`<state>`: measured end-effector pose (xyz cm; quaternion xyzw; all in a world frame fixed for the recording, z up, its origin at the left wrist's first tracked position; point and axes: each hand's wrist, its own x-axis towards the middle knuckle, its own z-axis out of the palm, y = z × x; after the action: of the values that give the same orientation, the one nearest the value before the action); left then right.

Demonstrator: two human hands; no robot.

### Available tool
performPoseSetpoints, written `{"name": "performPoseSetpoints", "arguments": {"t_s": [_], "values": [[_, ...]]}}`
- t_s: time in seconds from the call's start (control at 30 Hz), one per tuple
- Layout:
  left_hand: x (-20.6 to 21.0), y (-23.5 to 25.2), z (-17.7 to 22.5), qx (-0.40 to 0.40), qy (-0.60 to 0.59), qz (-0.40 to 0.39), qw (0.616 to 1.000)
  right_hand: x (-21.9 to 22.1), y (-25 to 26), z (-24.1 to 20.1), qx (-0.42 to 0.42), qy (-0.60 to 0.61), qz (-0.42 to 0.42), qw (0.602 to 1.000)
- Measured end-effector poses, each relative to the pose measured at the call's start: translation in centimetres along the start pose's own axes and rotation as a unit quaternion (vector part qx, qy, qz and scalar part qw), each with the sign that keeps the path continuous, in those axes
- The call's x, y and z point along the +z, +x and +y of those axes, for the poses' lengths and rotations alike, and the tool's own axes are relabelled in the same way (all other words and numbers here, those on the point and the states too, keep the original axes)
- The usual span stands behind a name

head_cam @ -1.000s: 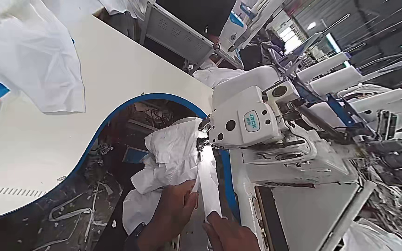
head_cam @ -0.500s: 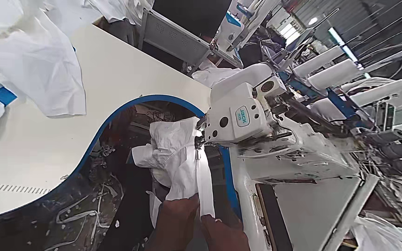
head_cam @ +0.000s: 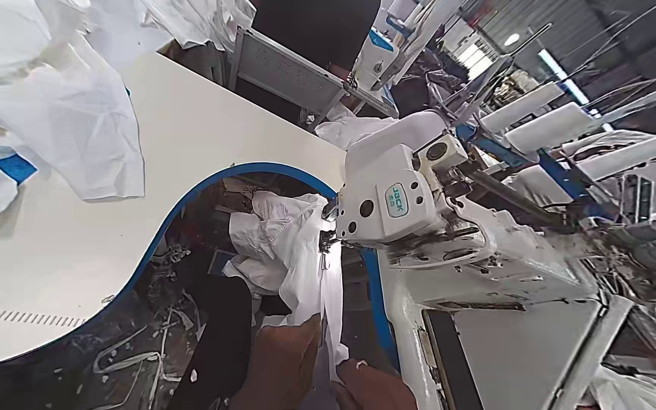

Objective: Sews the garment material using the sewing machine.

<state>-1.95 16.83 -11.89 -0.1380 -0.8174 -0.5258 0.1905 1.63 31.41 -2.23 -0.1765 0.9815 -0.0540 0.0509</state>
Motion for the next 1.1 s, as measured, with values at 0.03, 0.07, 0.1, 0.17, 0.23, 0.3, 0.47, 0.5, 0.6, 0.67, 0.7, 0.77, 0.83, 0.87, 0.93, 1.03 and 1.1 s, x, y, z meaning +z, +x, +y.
{"name": "performPoseSetpoints", "arguments": {"t_s": [0.03, 0.07, 0.1, 0.17, 0.23, 0.3, 0.47, 0.5, 0.6, 0.67, 0.7, 0.77, 0.83, 0.87, 0.93, 1.03, 1.1], "values": [[0.1, 0.2, -0.1, 0.006, 0.000, 0.000, 1.000, 0.2, 0.2, 0.1, -0.006, -0.001, 0.013, 1.000], [0.2, 0.1, -0.2, 0.010, 0.005, 0.000, 1.000, 0.4, 0.2, 0.1, 0.000, -0.010, 0.021, 1.000], [0.3, 0.2, -0.2, 0.015, 0.012, 0.002, 1.000, 0.5, 0.2, -0.1, 0.014, -0.020, 0.018, 1.000], [0.3, 0.6, -0.5, 0.030, 0.026, 0.007, 0.999, 0.4, 0.6, -0.2, 0.029, -0.026, 0.004, 0.999], [0.1, 0.9, -0.9, 0.043, 0.031, -0.002, 0.999, 0.4, 0.7, 0.3, 0.011, -0.007, 0.005, 1.000], [-0.1, 0.9, -1.0, 0.049, 0.028, -0.018, 0.998, 0.6, 0.9, 0.7, -0.008, 0.004, 0.020, 1.000], [0.0, 1.3, -1.0, 0.034, 0.040, -0.021, 0.998, -1.6, 1.6, -0.7, 0.102, 0.003, -0.188, 0.977], [0.0, 1.3, -1.0, 0.037, 0.043, -0.018, 0.998, -1.8, 1.4, -0.5, 0.083, 0.003, -0.181, 0.980], [0.0, 1.1, -0.7, 0.045, 0.033, -0.024, 0.998, -0.5, 0.9, 0.9, 0.005, 0.019, -0.045, 0.999], [0.0, 0.9, -0.6, 0.036, 0.018, -0.026, 0.999, 0.7, 0.8, 1.0, 0.016, 0.013, -0.019, 1.000], [0.0, 0.8, -0.6, 0.029, 0.009, -0.026, 0.999, 1.1, 0.8, 1.1, 0.018, 0.013, -0.008, 1.000], [0.3, 0.7, -0.8, 0.016, -0.018, -0.025, 0.999, 1.2, 0.7, 1.1, 0.000, 0.015, 0.042, 0.999], [0.4, 0.3, -0.7, 0.007, -0.040, -0.034, 0.999, 0.6, 0.3, 0.6, -0.005, 0.019, 0.077, 0.997], [0.4, 0.4, -0.7, 0.006, -0.044, -0.034, 0.998, 0.5, 0.2, 0.2, -0.003, 0.013, 0.078, 0.997], [0.2, 0.4, -0.7, 0.003, -0.044, -0.037, 0.998, 0.4, -0.1, -0.4, -0.004, -0.012, 0.070, 0.997], [0.1, -0.1, -0.4, -0.005, -0.041, -0.037, 0.998, 1.1, -0.8, -1.1, -0.020, -0.069, 0.133, 0.989], [0.4, -0.1, -0.5, -0.003, -0.045, -0.027, 0.999, 1.9, -0.6, -1.1, -0.035, -0.094, 0.198, 0.975]]}}
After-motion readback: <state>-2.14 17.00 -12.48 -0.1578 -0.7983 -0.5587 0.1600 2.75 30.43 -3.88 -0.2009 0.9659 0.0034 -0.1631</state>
